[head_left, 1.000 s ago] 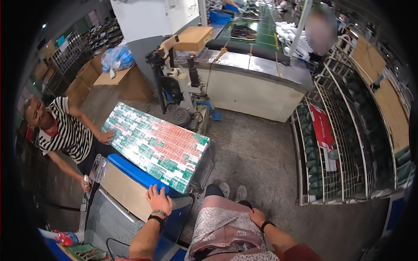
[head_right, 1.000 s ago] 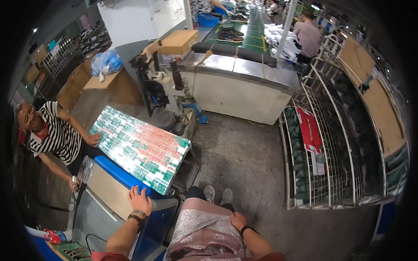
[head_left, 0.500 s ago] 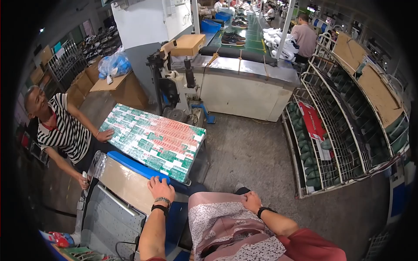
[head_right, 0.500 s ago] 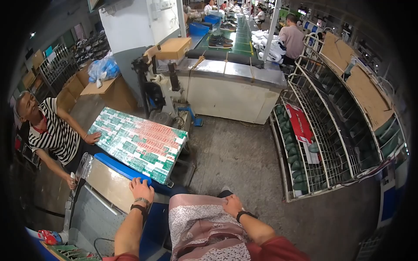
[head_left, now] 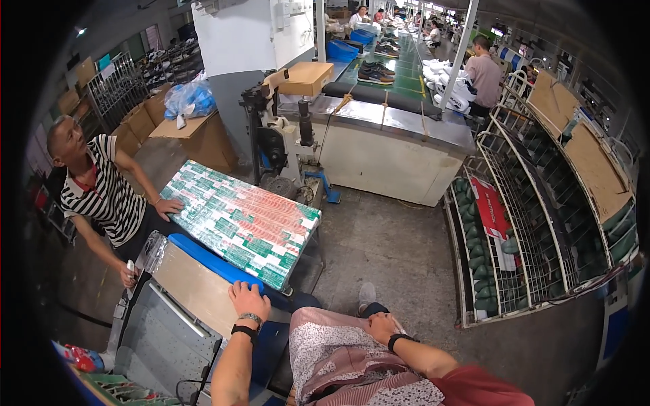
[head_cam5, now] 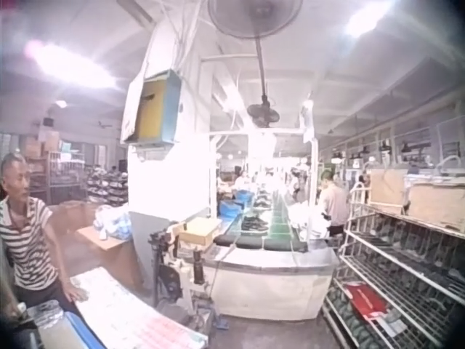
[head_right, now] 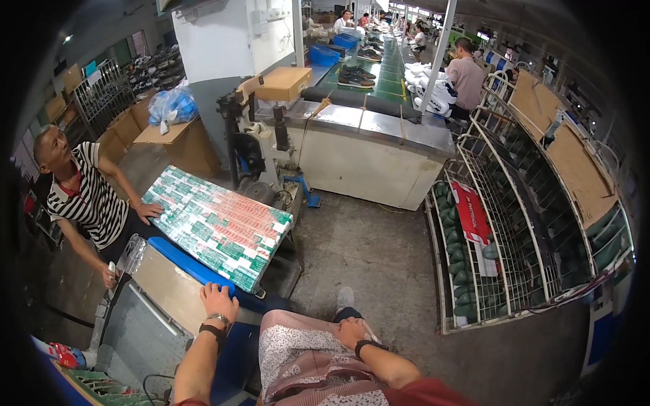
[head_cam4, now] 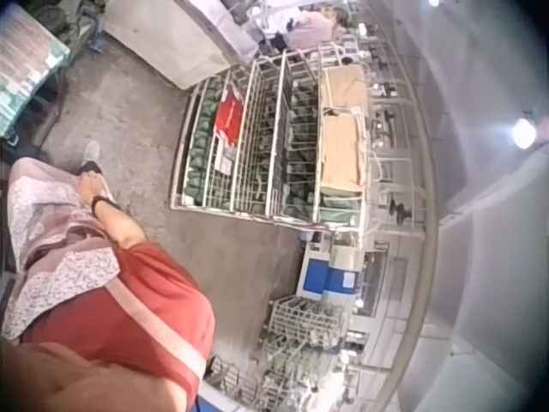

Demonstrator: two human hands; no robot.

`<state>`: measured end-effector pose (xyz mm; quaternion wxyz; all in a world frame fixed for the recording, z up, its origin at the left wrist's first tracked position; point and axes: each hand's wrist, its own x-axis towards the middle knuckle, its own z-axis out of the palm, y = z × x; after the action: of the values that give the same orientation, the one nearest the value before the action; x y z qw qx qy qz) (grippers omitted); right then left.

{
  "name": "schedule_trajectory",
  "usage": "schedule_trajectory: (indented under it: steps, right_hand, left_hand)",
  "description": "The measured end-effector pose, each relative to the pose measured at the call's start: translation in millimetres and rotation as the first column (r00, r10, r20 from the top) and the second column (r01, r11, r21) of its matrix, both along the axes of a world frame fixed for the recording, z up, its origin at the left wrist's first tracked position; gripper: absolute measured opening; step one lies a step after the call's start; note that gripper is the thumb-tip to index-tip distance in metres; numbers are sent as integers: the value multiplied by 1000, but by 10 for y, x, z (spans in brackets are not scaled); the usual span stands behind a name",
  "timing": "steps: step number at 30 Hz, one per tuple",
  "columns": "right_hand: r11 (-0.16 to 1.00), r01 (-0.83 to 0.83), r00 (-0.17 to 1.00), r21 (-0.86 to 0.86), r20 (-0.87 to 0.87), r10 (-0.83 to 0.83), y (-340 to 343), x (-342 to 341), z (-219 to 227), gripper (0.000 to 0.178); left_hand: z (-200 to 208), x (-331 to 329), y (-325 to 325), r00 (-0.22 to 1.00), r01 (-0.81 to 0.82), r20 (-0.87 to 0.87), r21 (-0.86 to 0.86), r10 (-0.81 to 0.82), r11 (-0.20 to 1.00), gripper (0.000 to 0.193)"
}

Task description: Placing shoe uppers onto shoe lasts and coordinating assembly steps at a workstation.

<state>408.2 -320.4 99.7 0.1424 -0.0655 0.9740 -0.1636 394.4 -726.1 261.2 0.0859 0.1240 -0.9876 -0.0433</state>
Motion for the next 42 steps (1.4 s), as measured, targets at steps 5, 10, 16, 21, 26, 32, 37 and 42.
schedule_trajectory:
  steps: [5, 10, 16, 21, 26, 32, 37, 42]
  right_hand:
    - [999, 51, 999, -4, 11, -51, 47, 53, -46, 37]
    - [988, 98, 993, -118, -57, -105, 66, 49, 11, 34]
    - [988, 111, 994, -105, 0, -112, 66, 26, 10, 36]
    - [985, 121, 993, -120, 14, -120, 62, 7, 1, 36]
    - [986, 121, 993, -114, 11, -120, 52, 0, 7, 33]
    - [988, 115, 993, -98, 27, -113, 62, -17, 52, 38]
    - [987, 115, 993, -109, 37, -112, 69, -24, 62, 35]
    - [988, 102, 995, -117, 29, -99, 96, -22, -47, 36]
  left_hand:
    - [47, -17, 15, 999, 10, 31, -3, -10, 1000, 36]
    - [50, -15, 9, 1000, 12, 14, -7, -11, 1000, 36]
    - [54, -20, 20, 1000, 2, 23, 7, -2, 1000, 37]
    - [73, -25, 20, 1000, 4, 23, -2, -4, 1000, 38]
    - [91, -23, 20, 1000, 29, 2, -4, -29, 1000, 38]
    - [115, -28, 38, 1000, 11, 17, 10, -11, 1000, 37]
    - [110, -19, 29, 1000, 3, 14, 17, -3, 1000, 36]
    - [136, -17, 54, 1000, 5, 7, 22, -5, 1000, 36]
